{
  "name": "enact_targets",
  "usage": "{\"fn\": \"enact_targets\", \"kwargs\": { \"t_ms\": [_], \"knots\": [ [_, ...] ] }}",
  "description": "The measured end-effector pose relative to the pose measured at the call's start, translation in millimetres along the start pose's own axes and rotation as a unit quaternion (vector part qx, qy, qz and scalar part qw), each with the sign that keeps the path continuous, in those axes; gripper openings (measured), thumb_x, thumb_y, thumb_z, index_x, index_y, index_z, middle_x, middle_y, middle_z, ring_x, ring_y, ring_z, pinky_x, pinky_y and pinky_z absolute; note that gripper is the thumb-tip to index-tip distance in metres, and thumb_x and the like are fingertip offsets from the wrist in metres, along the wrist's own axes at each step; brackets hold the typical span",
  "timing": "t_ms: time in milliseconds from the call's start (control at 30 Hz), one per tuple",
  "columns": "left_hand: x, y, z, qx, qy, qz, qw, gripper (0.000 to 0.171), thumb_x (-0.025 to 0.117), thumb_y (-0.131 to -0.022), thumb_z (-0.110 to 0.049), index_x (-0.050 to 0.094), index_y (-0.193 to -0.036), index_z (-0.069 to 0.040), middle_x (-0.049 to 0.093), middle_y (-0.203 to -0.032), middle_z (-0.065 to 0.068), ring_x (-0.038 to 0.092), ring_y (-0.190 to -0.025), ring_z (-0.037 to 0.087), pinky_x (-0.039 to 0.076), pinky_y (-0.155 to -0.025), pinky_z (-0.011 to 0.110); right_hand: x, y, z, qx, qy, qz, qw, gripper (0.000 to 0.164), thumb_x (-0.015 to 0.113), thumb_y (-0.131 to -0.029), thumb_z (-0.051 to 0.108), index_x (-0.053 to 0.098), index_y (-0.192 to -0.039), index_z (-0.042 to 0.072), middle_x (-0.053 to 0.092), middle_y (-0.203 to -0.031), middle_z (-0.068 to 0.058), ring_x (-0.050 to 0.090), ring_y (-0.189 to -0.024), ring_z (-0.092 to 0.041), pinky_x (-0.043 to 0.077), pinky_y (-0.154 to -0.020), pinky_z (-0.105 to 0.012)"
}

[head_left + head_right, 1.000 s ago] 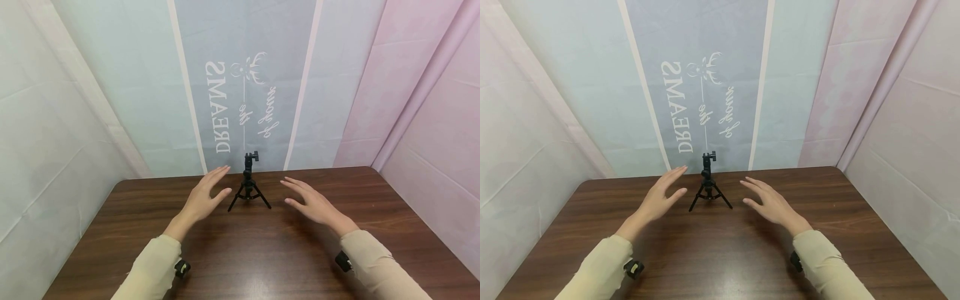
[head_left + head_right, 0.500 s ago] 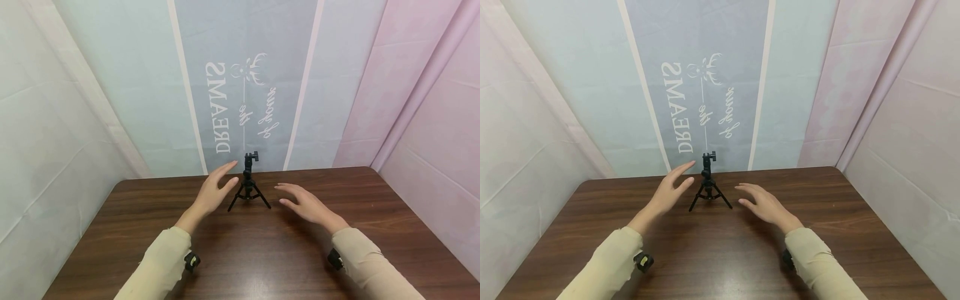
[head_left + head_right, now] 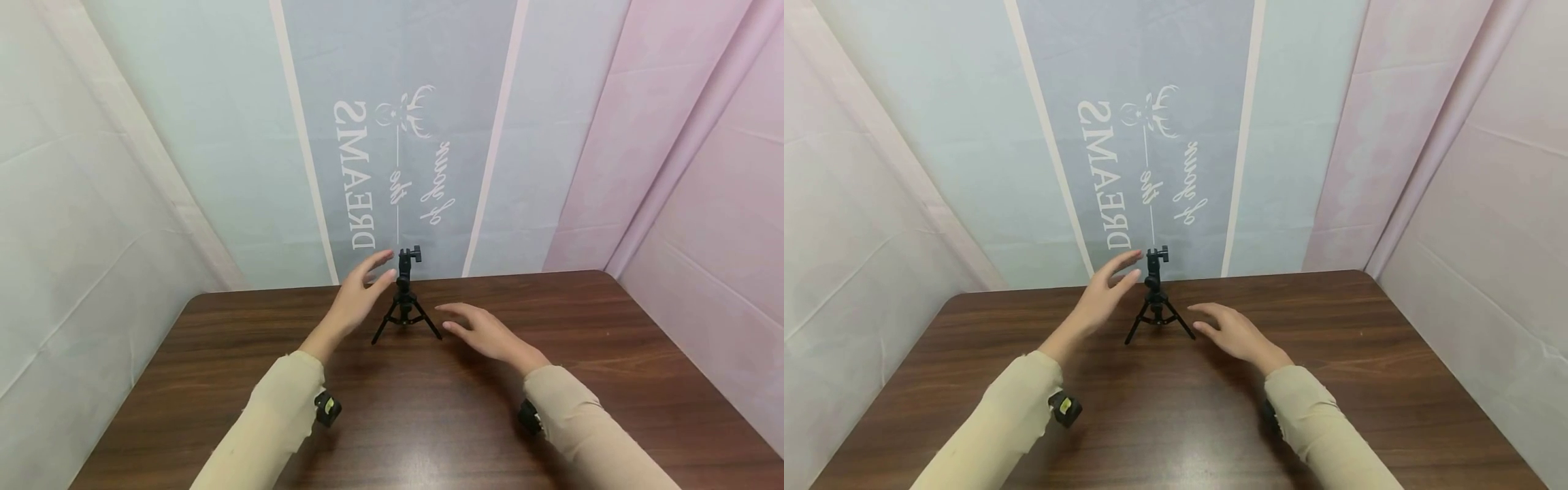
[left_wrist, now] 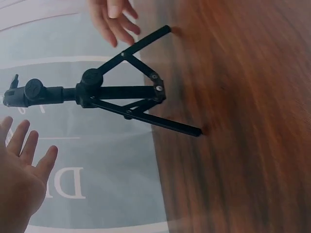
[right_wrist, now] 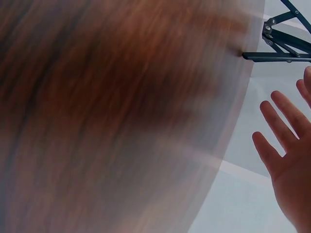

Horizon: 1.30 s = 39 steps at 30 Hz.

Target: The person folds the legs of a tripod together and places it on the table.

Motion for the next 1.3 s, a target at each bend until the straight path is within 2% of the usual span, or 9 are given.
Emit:
{"fn": "enact_targets", "kwargs": {
  "t_ms": [67,133,300,533,733,933,1133,1300],
  "knots": [
    [0.9,-4.7,-3.2,0.016,0.011,0.004,0.9998,0.048,0.054,-0.103,-0.038,0.048,-0.146,-0.019,0.048,-0.148,-0.003,0.041,-0.137,0.019,0.035,-0.111,0.048,3.0,-2.0,-0.3,0.003,-0.005,0.001,1.0,0.041,0.058,-0.102,0.028,0.056,-0.141,0.016,0.055,-0.141,-0.006,0.052,-0.128,-0.029,0.043,-0.104,-0.053],
    [1.6,-8.4,-5.5,0.02,0.014,0.007,0.9997,0.047,0.055,-0.102,-0.038,0.05,-0.145,-0.018,0.05,-0.146,-0.003,0.042,-0.136,0.016,0.036,-0.111,0.044,5.8,-4.1,0.0,0.004,-0.011,0.001,1.0,0.04,0.059,-0.102,0.026,0.056,-0.14,0.014,0.057,-0.139,-0.007,0.057,-0.123,-0.029,0.045,-0.101,-0.053],
    [3.5,-15.6,-8.9,0.002,0.015,0.016,0.9997,0.048,0.058,-0.1,-0.042,0.053,-0.143,-0.019,0.054,-0.141,0.0,0.047,-0.131,0.014,0.04,-0.108,0.039,12.8,-10.1,0.3,0.002,-0.04,0.007,0.999,0.038,0.062,-0.1,0.021,0.059,-0.136,0.01,0.063,-0.129,-0.009,0.063,-0.109,-0.026,0.05,-0.095,-0.05],
    [8.8,-25.0,-12.8,-0.012,0.011,0.017,0.9997,0.047,0.064,-0.098,-0.036,0.055,-0.14,-0.018,0.056,-0.137,0.002,0.051,-0.127,0.016,0.045,-0.102,0.038,18.8,-17.2,-3.4,0.002,-0.032,0.02,0.999,0.033,0.067,-0.097,0.019,0.064,-0.129,0.011,0.066,-0.124,-0.007,0.06,-0.116,-0.026,0.049,-0.097,-0.049],
    [12.8,-31.3,-15.5,-0.011,-0.007,0.021,0.9997,0.043,0.065,-0.098,-0.031,0.058,-0.138,-0.016,0.056,-0.138,0.001,0.051,-0.126,0.018,0.046,-0.102,0.04,20.8,-22.2,-3.7,0.001,-0.038,0.028,0.999,0.032,0.071,-0.093,0.012,0.066,-0.125,0.009,0.067,-0.121,-0.007,0.06,-0.117,-0.029,0.048,-0.098,-0.05],
    [11.5,-34.9,-17.4,-0.025,-0.011,0.026,0.9993,0.035,0.065,-0.098,-0.024,0.062,-0.132,-0.016,0.062,-0.128,0.005,0.056,-0.12,0.019,0.049,-0.098,0.039,23.2,-28.9,-3.0,-0.028,-0.037,0.042,0.998,0.027,0.073,-0.09,0.004,0.069,-0.116,0.004,0.07,-0.107,-0.005,0.066,-0.101,-0.023,0.053,-0.088,-0.045],
    [11.7,-36.9,-13.5,-0.037,-0.039,0.039,0.9978,0.038,0.069,-0.095,-0.019,0.063,-0.132,-0.018,0.064,-0.125,0.004,0.06,-0.115,0.019,0.053,-0.093,0.036,27.2,-34.9,-2.3,-0.034,-0.037,0.056,0.997,0.024,0.075,-0.086,-0.001,0.07,-0.109,0.003,0.07,-0.096,-0.004,0.066,-0.088,-0.016,0.055,-0.077,-0.036],
    [13.5,-37.3,-10.6,-0.043,-0.045,0.04,0.9973,0.039,0.069,-0.094,-0.014,0.063,-0.132,-0.016,0.066,-0.121,0.005,0.063,-0.109,0.021,0.055,-0.087,0.035,31.4,-37.3,-2.9,-0.032,-0.045,0.068,0.996,0.028,0.076,-0.082,-0.007,0.069,-0.106,0.005,0.069,-0.091,-0.003,0.064,-0.083,-0.014,0.055,-0.074,-0.033]
  ]
}}
Point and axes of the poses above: each hand's wrist, its own y-axis away from the middle knuckle, its own x-axis out of the palm, z = x × y, the point moved 6 cm from there along -y, towards the middle knuckle
